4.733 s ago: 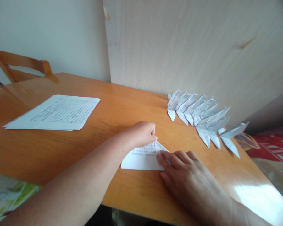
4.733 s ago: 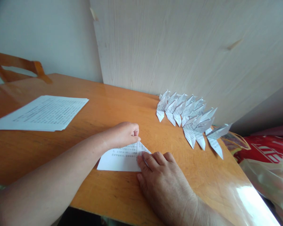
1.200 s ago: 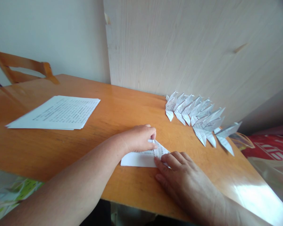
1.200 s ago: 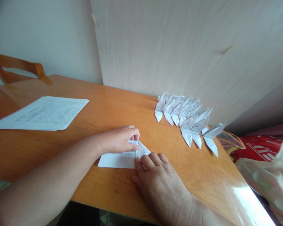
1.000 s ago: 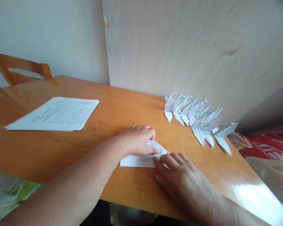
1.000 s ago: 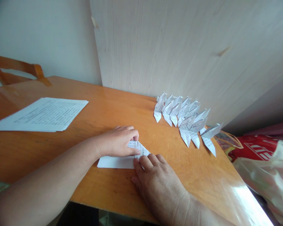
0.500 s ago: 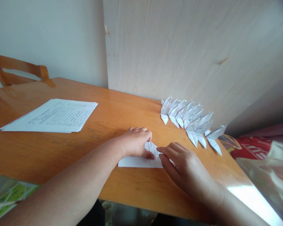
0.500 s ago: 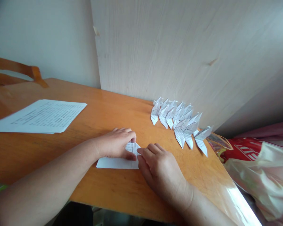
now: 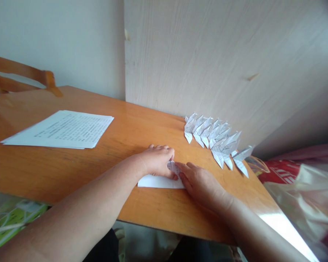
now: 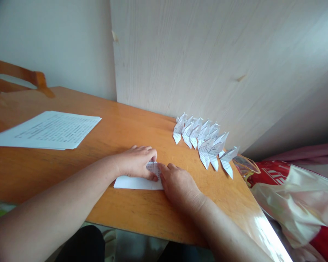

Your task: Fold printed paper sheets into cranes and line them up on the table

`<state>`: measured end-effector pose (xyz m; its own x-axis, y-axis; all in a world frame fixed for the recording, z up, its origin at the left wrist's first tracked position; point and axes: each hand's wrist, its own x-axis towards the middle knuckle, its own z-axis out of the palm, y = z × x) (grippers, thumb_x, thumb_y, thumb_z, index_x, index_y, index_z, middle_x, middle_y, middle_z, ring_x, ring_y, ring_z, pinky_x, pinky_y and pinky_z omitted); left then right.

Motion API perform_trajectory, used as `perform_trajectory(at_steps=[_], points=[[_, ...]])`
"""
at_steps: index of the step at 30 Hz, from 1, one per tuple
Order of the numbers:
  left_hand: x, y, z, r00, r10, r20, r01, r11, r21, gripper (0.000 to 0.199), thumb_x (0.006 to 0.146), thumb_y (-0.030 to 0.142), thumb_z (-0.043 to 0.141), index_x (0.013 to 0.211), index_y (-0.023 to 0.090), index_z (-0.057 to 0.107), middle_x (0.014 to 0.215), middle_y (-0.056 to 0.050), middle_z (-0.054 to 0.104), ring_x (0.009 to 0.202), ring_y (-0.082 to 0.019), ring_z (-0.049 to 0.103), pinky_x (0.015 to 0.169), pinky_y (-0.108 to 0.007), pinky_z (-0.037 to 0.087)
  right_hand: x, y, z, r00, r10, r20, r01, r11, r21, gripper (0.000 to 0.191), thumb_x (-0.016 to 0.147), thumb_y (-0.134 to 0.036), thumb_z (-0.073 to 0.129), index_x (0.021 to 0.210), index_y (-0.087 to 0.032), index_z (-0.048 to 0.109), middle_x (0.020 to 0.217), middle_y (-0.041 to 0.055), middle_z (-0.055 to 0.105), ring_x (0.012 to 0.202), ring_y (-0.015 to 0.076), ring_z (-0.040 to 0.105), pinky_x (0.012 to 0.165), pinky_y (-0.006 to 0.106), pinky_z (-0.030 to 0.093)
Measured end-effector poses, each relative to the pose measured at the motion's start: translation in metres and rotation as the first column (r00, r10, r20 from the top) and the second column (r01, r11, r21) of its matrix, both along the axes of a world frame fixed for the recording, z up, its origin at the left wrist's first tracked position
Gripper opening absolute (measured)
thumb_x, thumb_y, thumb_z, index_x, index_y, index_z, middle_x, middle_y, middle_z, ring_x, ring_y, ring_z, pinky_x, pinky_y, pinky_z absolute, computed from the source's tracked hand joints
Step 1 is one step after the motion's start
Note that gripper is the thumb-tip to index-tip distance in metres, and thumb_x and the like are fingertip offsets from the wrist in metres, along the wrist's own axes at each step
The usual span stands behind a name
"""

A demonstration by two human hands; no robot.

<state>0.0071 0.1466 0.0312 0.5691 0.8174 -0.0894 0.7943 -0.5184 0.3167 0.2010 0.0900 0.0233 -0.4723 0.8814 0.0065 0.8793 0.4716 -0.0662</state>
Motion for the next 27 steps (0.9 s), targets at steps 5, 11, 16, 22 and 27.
perform_trajectory(at_steps=[5,11,16,22,27], points=[[0.000,0.000,-0.001,1.000,0.021,0.013,-0.021,1.000,-0.007,0.066,0.062,0.073,0.071,0.105,0.025,0.054,0.121,-0.009,0.063,0.116,-0.034,0.056,0.095,-0.045,0.040,-0.001,0.002,-0.002,0.998,0.013,0.064,-0.014,1.000,0.004,0.037,0.103,-0.026,0.039,0.134,-0.021,0.058,0.094,0.0081,0.070,0.080,0.0206,0.069,0.069,0.030,0.046],[0.001,0.001,-0.003,0.999,0.028,0.024,-0.028,1.000,-0.002,0.068,0.062,0.073,0.070,0.106,0.024,0.053,0.122,-0.011,0.063,0.117,-0.034,0.056,0.097,-0.047,0.039,-0.006,0.007,0.001,0.998,0.029,0.049,-0.026,0.998,-0.051,0.042,0.101,-0.025,0.038,0.140,-0.019,0.052,0.105,0.0115,0.072,0.093,0.0242,0.071,0.079,0.034,0.048],[0.002,0.003,-0.006,0.999,0.023,0.026,-0.023,1.000,0.007,0.070,0.060,0.074,0.071,0.106,0.025,0.054,0.125,-0.011,0.062,0.119,-0.035,0.055,0.097,-0.048,0.038,-0.010,0.011,0.008,0.997,0.056,0.058,-0.050,0.994,-0.099,0.041,0.100,-0.024,0.040,0.139,-0.019,0.052,0.114,0.0125,0.073,0.103,0.0245,0.069,0.086,0.034,0.048],[0.001,0.002,-0.001,0.999,0.010,0.036,-0.009,1.000,-0.013,0.071,0.061,0.077,0.068,0.107,0.025,0.055,0.126,-0.012,0.062,0.118,-0.035,0.055,0.098,-0.050,0.037,-0.005,0.021,0.018,0.993,0.115,0.012,-0.111,0.980,-0.168,0.041,0.099,-0.025,0.041,0.138,-0.022,0.056,0.118,0.0099,0.074,0.103,0.0247,0.069,0.084,0.032,0.047],[0.001,0.002,-0.001,0.999,0.005,0.035,-0.004,1.000,-0.029,0.070,0.061,0.077,0.069,0.108,0.027,0.056,0.125,-0.009,0.062,0.119,-0.035,0.054,0.100,-0.052,0.035,-0.001,0.029,0.025,0.986,0.148,0.079,-0.127,0.966,-0.226,0.050,0.099,-0.028,0.043,0.148,-0.023,0.049,0.109,0.0104,0.076,0.087,0.0228,0.071,0.075,0.030,0.046]])
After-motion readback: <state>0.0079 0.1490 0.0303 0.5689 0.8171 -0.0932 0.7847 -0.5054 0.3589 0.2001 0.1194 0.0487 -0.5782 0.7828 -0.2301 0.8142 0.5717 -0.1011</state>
